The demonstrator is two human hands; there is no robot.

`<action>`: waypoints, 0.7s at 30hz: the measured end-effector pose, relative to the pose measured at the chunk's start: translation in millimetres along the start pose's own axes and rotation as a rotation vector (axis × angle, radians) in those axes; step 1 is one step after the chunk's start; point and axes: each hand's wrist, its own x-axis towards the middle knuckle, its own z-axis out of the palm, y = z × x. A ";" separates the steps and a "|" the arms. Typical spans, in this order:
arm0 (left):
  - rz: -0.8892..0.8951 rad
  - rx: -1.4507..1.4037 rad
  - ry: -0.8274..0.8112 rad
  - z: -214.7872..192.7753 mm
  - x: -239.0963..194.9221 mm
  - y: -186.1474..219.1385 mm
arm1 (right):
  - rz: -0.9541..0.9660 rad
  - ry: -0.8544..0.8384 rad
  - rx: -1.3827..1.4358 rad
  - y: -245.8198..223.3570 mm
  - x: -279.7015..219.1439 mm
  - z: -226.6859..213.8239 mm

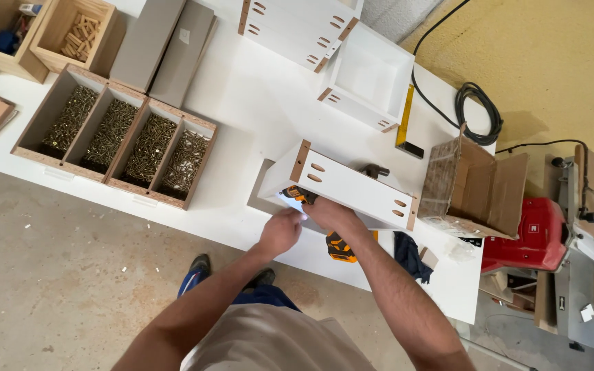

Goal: Assembling wooden drawer units using a power drill and screws on a workbench.

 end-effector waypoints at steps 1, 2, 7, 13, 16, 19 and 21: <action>-0.005 0.000 0.000 -1.4 2.9 0.1 | -0.001 -0.004 -0.002 -8.4 -10.0 -5.0; 0.079 0.144 -0.127 -2.6 6.2 0.1 | 0.019 -0.024 -0.003 -16.7 -19.6 -10.2; 0.120 0.300 -0.407 -34.3 14.8 17.3 | 0.075 -0.045 -0.017 -5.8 0.2 -4.2; 0.108 0.333 -0.474 -43.9 17.0 20.7 | 0.059 -0.033 -0.030 -9.3 -0.7 -7.5; 0.107 0.326 -0.470 -45.0 15.6 19.3 | 0.045 -0.028 -0.043 -13.3 -1.8 -7.2; 0.107 0.304 -0.516 -57.2 21.2 25.2 | 0.035 -0.009 -0.053 -16.6 -2.3 -11.5; 0.105 0.314 -0.563 -60.5 21.6 26.2 | 0.015 0.006 -0.069 -18.7 -2.3 -12.8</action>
